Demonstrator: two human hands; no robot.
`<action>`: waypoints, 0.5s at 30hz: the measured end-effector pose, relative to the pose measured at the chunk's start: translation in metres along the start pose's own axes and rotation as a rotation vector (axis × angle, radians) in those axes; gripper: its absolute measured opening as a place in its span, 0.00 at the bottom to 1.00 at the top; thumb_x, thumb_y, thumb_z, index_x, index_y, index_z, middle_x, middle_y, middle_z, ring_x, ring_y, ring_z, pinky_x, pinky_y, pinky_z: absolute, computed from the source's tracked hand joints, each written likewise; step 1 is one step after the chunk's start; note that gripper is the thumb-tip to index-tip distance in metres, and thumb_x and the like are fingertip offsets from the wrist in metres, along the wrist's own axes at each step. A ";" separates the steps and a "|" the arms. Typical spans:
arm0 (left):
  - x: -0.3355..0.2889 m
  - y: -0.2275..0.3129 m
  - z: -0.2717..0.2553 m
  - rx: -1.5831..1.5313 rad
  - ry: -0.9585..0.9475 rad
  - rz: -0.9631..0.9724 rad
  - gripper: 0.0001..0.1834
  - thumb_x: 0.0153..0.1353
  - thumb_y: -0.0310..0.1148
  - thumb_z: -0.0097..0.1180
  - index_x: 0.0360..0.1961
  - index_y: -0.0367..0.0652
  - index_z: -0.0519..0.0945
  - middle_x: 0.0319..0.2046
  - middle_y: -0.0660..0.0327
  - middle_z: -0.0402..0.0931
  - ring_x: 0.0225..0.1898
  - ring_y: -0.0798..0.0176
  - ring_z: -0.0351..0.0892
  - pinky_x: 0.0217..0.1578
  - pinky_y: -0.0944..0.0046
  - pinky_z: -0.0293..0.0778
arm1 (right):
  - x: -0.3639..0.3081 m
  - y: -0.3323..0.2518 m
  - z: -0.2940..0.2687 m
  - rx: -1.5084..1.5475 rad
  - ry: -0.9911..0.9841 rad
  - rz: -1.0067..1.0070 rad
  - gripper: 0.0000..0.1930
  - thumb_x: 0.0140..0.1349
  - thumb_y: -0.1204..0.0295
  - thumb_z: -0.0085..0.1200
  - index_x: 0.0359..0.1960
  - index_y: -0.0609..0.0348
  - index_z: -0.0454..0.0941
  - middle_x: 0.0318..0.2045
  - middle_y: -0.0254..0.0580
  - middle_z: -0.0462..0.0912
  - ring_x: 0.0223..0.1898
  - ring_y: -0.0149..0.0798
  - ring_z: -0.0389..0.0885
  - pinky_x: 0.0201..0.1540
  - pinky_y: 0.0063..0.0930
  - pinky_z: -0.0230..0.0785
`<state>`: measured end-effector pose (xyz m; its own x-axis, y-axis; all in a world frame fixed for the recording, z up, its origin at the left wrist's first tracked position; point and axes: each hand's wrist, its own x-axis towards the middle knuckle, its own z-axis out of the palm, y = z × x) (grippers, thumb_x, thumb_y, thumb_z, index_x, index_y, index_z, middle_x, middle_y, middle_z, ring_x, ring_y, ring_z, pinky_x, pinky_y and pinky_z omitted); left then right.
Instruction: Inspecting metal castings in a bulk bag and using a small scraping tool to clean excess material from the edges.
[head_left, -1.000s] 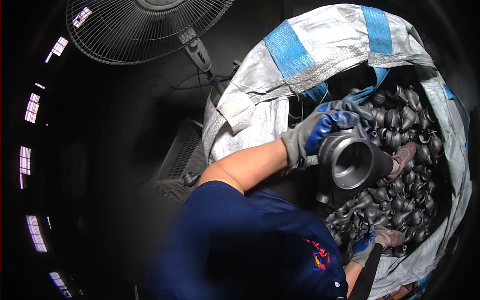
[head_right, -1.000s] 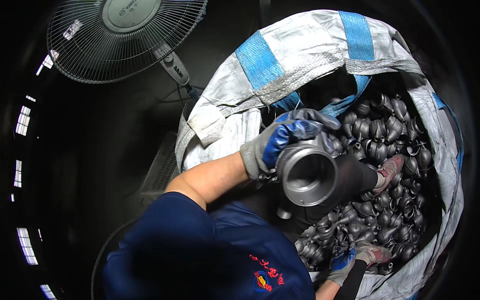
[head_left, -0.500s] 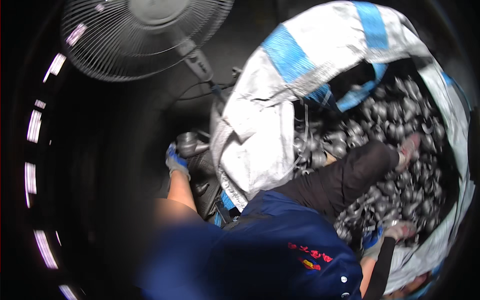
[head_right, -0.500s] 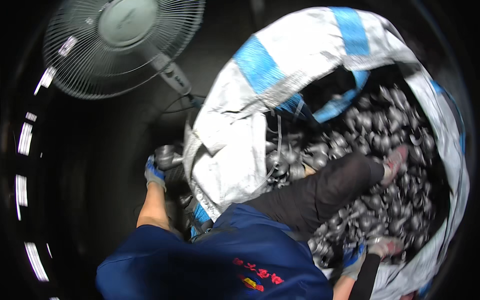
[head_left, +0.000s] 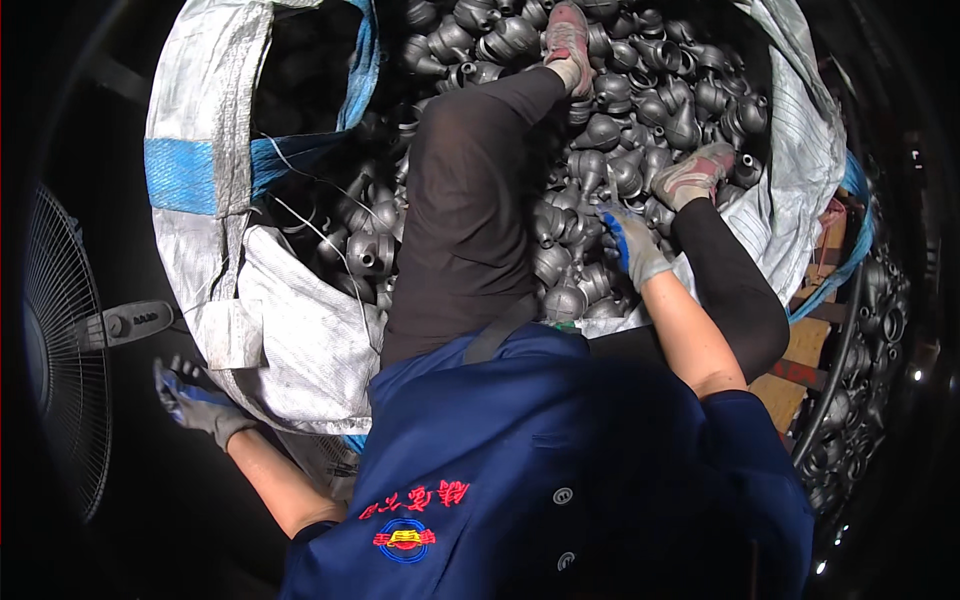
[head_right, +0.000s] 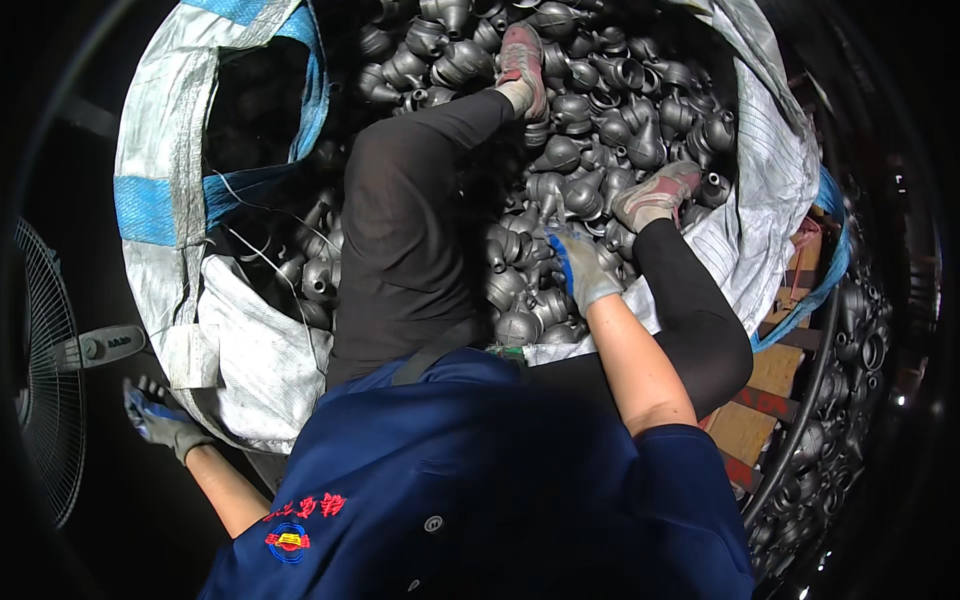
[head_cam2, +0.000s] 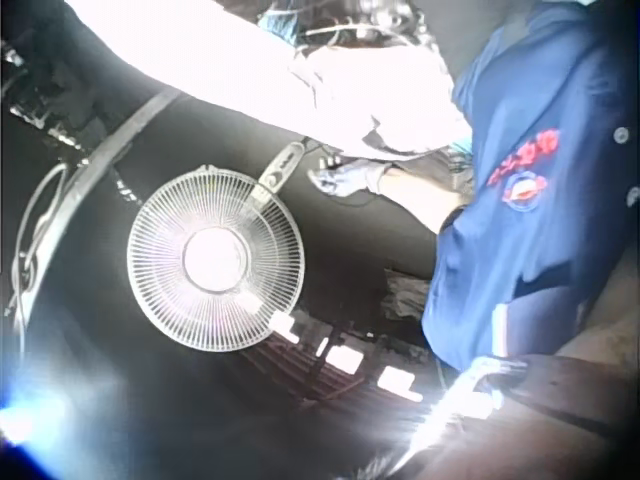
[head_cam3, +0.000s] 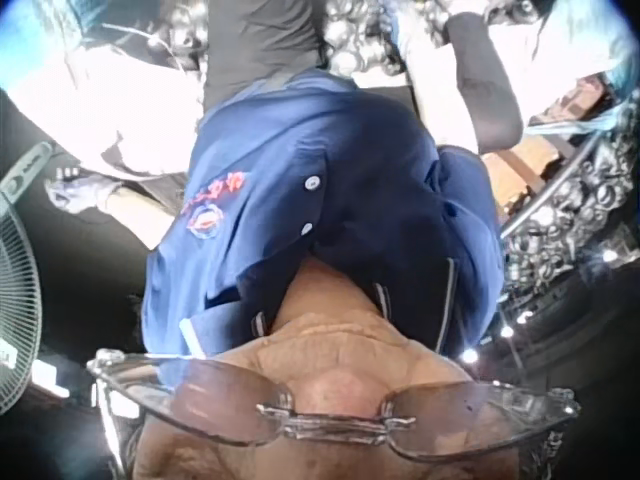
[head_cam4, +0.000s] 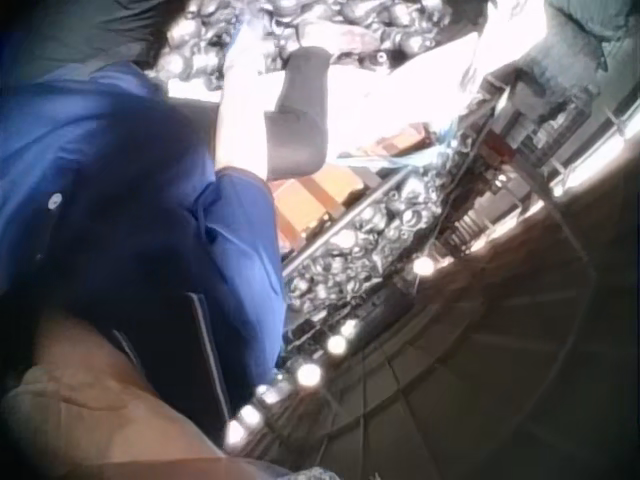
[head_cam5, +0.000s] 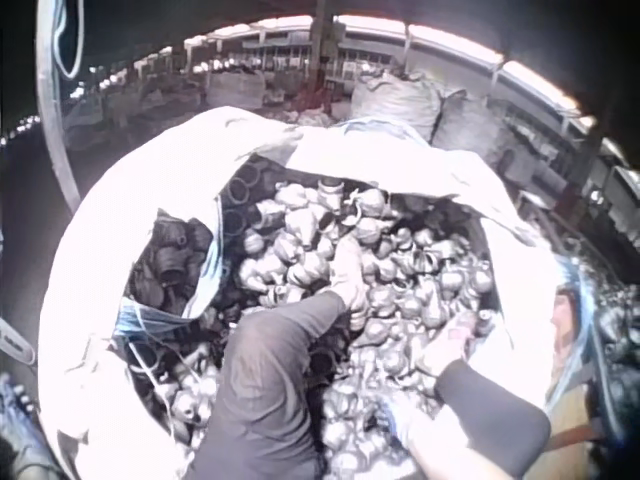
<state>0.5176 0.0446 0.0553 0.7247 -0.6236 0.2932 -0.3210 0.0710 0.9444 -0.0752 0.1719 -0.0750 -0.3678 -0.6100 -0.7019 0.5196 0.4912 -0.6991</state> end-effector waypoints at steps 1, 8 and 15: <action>-0.017 0.047 0.022 0.059 -0.090 0.245 0.21 0.64 0.41 0.47 0.46 0.32 0.75 0.38 0.54 0.77 0.33 0.62 0.75 0.35 0.64 0.73 | -0.002 0.001 0.012 -0.125 0.051 0.038 0.12 0.59 0.65 0.54 0.43 0.54 0.77 0.18 0.31 0.75 0.14 0.26 0.67 0.13 0.20 0.56; -0.148 0.130 0.168 -0.445 -0.761 0.359 0.19 0.64 0.36 0.50 0.47 0.30 0.74 0.40 0.54 0.77 0.37 0.64 0.78 0.39 0.66 0.75 | 0.004 0.048 0.068 -1.197 0.141 -0.304 0.25 0.52 0.55 0.59 0.44 0.63 0.76 0.35 0.54 0.81 0.40 0.49 0.81 0.43 0.37 0.72; -0.264 0.152 0.278 -0.739 -1.518 -0.751 0.13 0.61 0.28 0.52 0.46 0.37 0.75 0.32 0.59 0.79 0.29 0.71 0.76 0.29 0.73 0.73 | 0.050 0.072 0.077 -1.422 0.213 -0.280 0.15 0.52 0.63 0.56 0.38 0.60 0.77 0.35 0.53 0.82 0.37 0.50 0.81 0.40 0.38 0.74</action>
<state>0.1082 0.0034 0.0806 -0.6673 -0.7310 -0.1425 0.3738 -0.4942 0.7848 0.0030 0.1288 -0.1504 -0.4967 -0.7471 -0.4419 -0.7222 0.6381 -0.2671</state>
